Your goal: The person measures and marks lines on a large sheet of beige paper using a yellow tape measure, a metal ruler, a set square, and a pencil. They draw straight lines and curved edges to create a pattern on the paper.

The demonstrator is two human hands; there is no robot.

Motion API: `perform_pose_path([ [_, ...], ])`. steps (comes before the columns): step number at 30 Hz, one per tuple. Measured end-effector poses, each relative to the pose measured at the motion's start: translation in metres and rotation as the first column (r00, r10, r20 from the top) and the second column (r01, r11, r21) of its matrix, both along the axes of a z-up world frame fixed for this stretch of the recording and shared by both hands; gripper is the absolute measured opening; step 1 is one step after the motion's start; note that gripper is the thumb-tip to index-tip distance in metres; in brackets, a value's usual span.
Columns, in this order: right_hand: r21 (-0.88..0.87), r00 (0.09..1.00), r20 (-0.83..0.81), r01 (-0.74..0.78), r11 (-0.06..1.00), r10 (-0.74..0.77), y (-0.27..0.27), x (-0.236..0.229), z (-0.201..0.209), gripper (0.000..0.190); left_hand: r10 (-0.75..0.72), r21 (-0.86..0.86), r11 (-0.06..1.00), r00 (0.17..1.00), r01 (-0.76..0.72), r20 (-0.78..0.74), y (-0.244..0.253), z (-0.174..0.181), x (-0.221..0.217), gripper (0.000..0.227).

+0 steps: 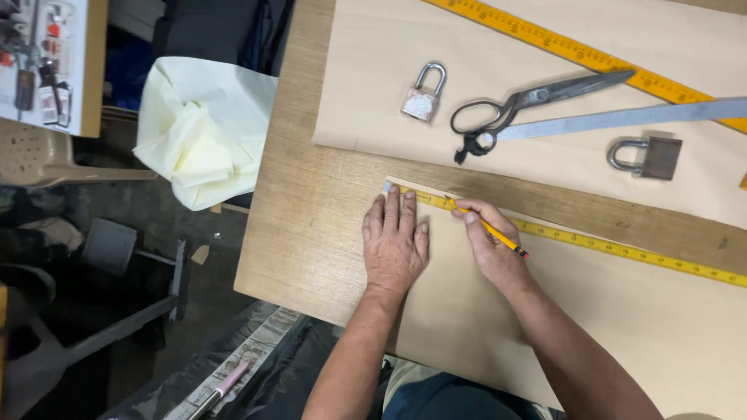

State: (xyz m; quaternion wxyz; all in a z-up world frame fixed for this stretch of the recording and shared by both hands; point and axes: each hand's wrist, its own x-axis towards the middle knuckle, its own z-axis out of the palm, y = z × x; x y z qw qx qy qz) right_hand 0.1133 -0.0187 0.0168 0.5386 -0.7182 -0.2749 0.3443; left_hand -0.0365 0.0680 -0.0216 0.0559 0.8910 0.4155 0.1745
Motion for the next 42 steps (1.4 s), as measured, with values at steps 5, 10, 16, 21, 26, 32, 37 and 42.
perform_pose_path([
  [5,-0.024,1.000,-0.012,0.001,1.000,-0.001,0.006,0.003,0.009,0.029,-0.007,0.008,1.000,1.000,0.006,0.022,0.001,-0.002,0.001,0.055],
  [10,-0.081,1.000,0.009,-0.017,0.997,0.018,0.006,0.007,0.013,0.027,-0.018,0.014,1.000,1.000,0.017,0.017,0.002,0.001,0.003,0.054],
  [16,-0.153,1.000,0.020,0.007,0.988,-0.004,0.005,0.015,-0.001,0.025,-0.017,0.027,0.999,1.000,0.017,0.021,0.002,-0.001,0.002,0.054],
  [21,-0.162,0.998,0.041,0.045,0.986,-0.039,0.003,0.019,0.000,0.022,-0.023,0.014,1.000,1.000,0.022,0.013,0.002,0.001,0.002,0.054],
  [26,-0.205,0.996,0.089,0.017,0.979,0.002,0.003,0.021,0.000,0.022,-0.023,0.018,1.000,1.000,0.023,0.001,0.001,-0.002,0.002,0.054],
  [32,-0.158,0.992,0.124,-0.007,0.987,0.027,0.003,0.022,-0.009,0.021,-0.020,0.012,1.000,1.000,0.020,-0.009,0.001,-0.003,0.001,0.054],
  [37,-0.151,0.986,0.159,-0.026,0.988,0.050,0.003,0.023,-0.007,0.021,-0.019,0.002,1.000,1.000,0.019,-0.003,0.001,-0.003,0.002,0.054],
  [42,0.031,0.982,0.182,0.047,0.998,-0.052,0.011,0.012,0.008,0.027,-0.019,0.003,1.000,1.000,0.019,-0.005,0.000,-0.003,0.001,0.054],
])
